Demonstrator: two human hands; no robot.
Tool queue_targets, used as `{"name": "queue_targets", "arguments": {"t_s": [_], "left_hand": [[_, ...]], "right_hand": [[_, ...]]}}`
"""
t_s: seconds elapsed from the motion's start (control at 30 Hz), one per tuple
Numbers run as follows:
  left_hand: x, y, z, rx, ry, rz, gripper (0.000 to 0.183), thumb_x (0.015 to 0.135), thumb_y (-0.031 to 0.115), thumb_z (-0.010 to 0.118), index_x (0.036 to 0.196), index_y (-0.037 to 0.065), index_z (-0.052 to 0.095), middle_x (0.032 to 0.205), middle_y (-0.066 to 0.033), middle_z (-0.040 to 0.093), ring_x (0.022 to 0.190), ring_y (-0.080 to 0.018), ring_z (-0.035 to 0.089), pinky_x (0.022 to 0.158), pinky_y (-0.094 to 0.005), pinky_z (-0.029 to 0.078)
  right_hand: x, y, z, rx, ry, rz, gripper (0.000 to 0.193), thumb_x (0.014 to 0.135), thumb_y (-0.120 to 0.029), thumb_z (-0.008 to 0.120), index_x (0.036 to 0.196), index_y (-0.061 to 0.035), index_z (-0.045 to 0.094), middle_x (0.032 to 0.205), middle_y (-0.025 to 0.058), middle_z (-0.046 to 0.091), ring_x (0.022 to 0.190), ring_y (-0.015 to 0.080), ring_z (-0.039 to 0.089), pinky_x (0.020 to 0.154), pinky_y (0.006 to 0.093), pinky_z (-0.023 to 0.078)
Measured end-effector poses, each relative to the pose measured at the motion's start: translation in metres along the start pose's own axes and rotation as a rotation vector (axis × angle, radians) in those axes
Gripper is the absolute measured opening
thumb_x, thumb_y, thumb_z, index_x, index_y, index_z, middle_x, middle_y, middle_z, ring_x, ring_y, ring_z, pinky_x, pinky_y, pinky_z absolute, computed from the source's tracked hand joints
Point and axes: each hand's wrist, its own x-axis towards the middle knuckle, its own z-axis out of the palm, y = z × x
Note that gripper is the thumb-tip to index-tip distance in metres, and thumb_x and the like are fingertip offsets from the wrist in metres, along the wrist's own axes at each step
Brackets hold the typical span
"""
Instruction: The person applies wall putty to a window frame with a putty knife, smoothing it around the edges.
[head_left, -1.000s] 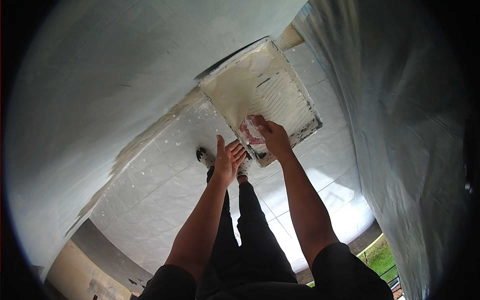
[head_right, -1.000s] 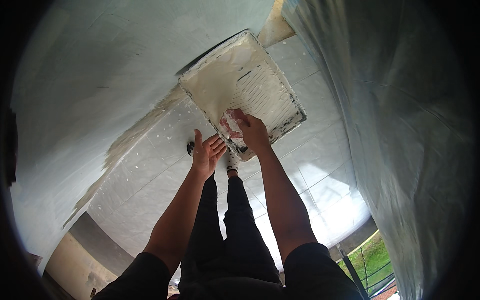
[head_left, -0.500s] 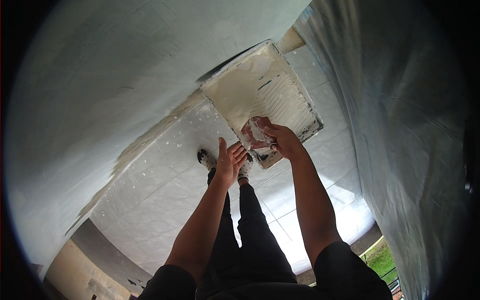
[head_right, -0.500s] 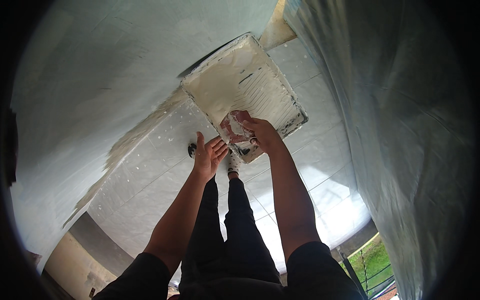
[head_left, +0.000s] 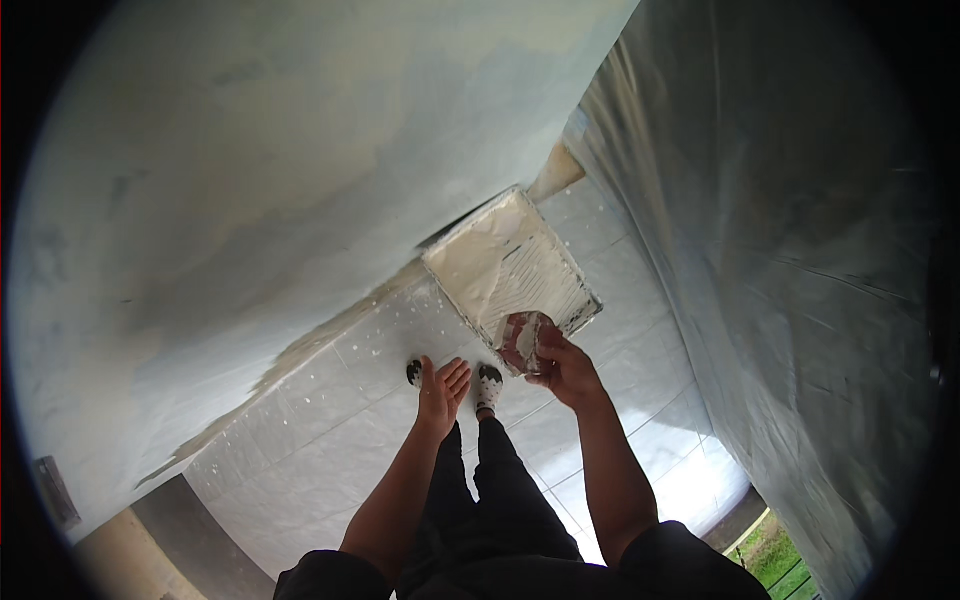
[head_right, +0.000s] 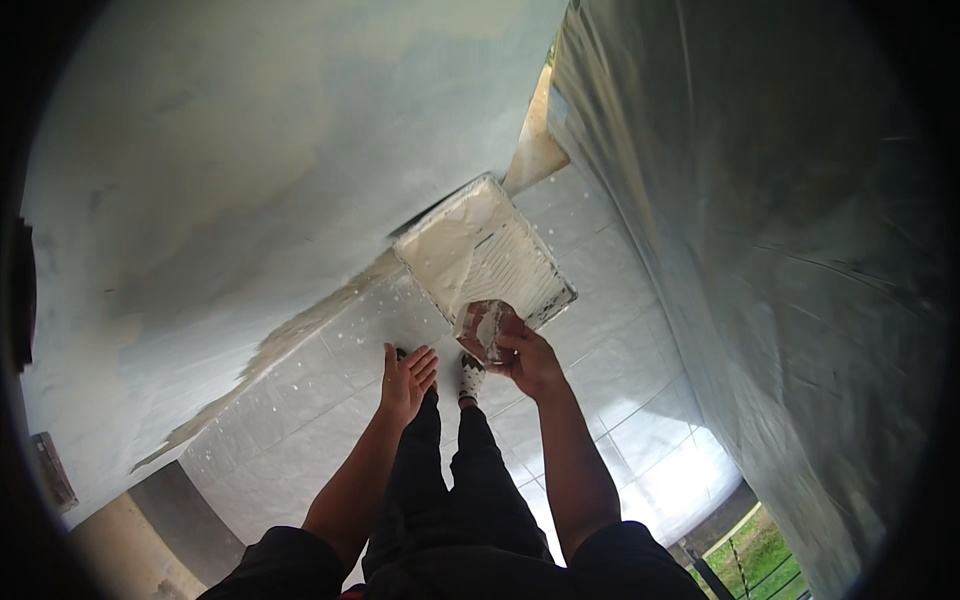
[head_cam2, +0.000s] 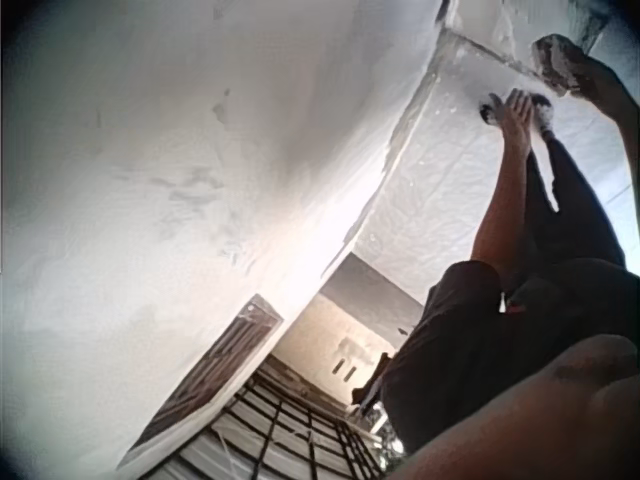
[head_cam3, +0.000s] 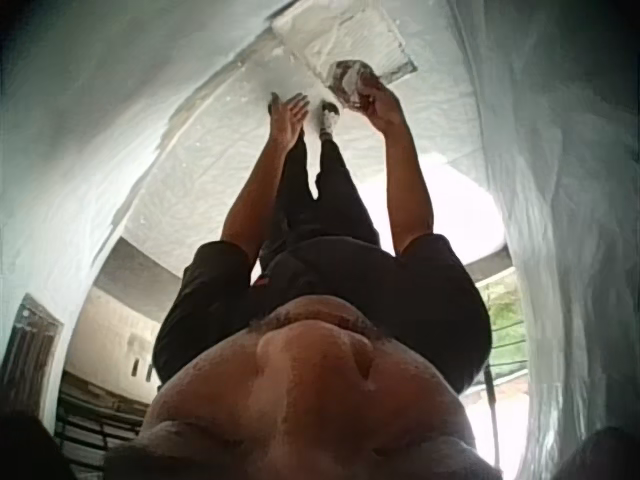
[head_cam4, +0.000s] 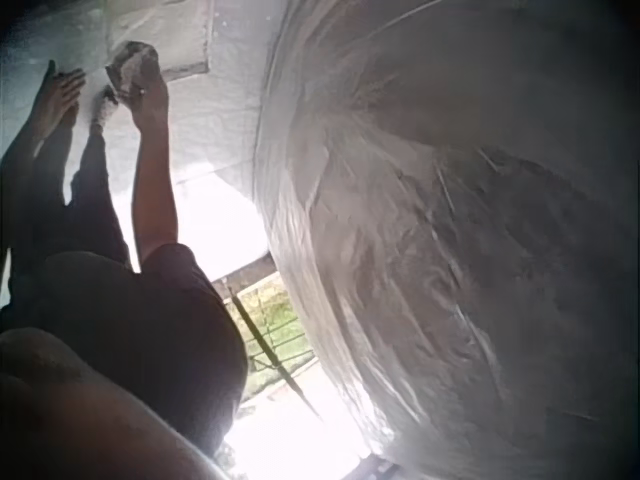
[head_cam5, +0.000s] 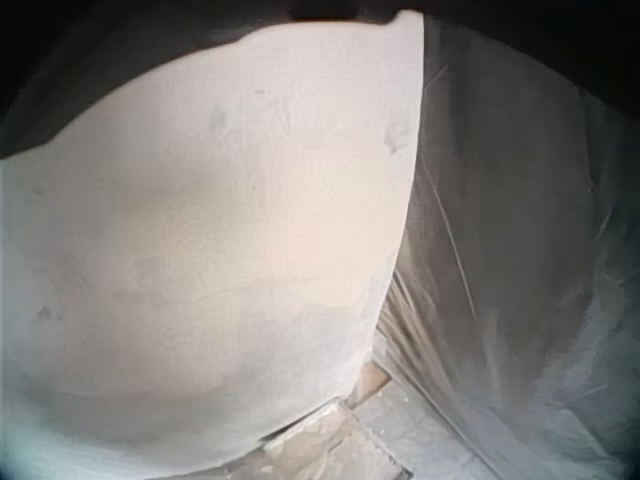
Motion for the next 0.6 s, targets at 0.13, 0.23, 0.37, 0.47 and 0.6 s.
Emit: {"name": "queue_targets", "arguments": {"t_s": [0.13, 0.23, 0.37, 0.47, 0.6], "left_hand": [[-0.054, 0.030, 0.023, 0.018, -0.020, 0.091, 0.105, 0.095, 0.079, 0.022, 0.152, -0.009, 0.028, 0.158, -0.0247, 0.033, 0.148, -0.0334, 0.031, 0.123, -0.0439, 0.022], [-0.092, 0.055, 0.036, 0.033, -0.027, 0.141, 0.105, 0.095, 0.079, 0.021, 0.151, -0.009, 0.031, 0.156, -0.0250, 0.037, 0.147, -0.0338, 0.034, 0.122, -0.0443, 0.023], [-0.134, 0.097, 0.052, 0.032, -0.030, 0.221, 0.105, 0.095, 0.079, 0.021, 0.150, -0.010, 0.031, 0.155, -0.0258, 0.037, 0.146, -0.0338, 0.035, 0.122, -0.0435, 0.023], [-0.167, 0.135, 0.059, 0.049, -0.017, 0.330, 0.105, 0.095, 0.079, 0.022, 0.150, -0.010, 0.033, 0.154, -0.0262, 0.039, 0.146, -0.0343, 0.036, 0.122, -0.0438, 0.024], [-0.217, 0.177, 0.056, 0.023, 0.030, 0.476, 0.104, 0.095, 0.079, 0.025, 0.150, -0.009, 0.033, 0.153, -0.0256, 0.041, 0.145, -0.0344, 0.038, 0.121, -0.0436, 0.024]], "right_hand": [[-0.055, 0.001, 0.034, 0.195, -0.197, -0.123, 0.042, 0.091, -0.001, 0.054, 0.132, -0.0037, 0.053, 0.127, 0.0132, 0.062, 0.113, 0.0318, 0.065, 0.088, 0.0470, 0.061], [-0.095, -0.014, 0.071, 0.218, -0.249, -0.138, 0.039, 0.098, -0.015, 0.053, 0.136, -0.0060, 0.051, 0.131, 0.0124, 0.061, 0.118, 0.0323, 0.063, 0.090, 0.0492, 0.058], [-0.118, -0.033, 0.121, 0.208, -0.165, -0.098, 0.047, 0.105, -0.038, 0.045, 0.142, -0.0085, 0.047, 0.136, 0.0134, 0.059, 0.121, 0.0327, 0.060, 0.093, 0.0505, 0.056], [-0.123, -0.040, 0.154, 0.150, -0.251, -0.144, 0.049, 0.107, -0.038, 0.036, 0.143, -0.0057, 0.046, 0.141, 0.0165, 0.055, 0.129, 0.0346, 0.056, 0.104, 0.0566, 0.050], [-0.146, -0.041, 0.219, 0.223, -0.299, -0.124, 0.050, 0.106, -0.033, 0.031, 0.143, -0.0039, 0.045, 0.145, 0.0189, 0.051, 0.133, 0.0383, 0.051, 0.109, 0.0590, 0.044]]}}
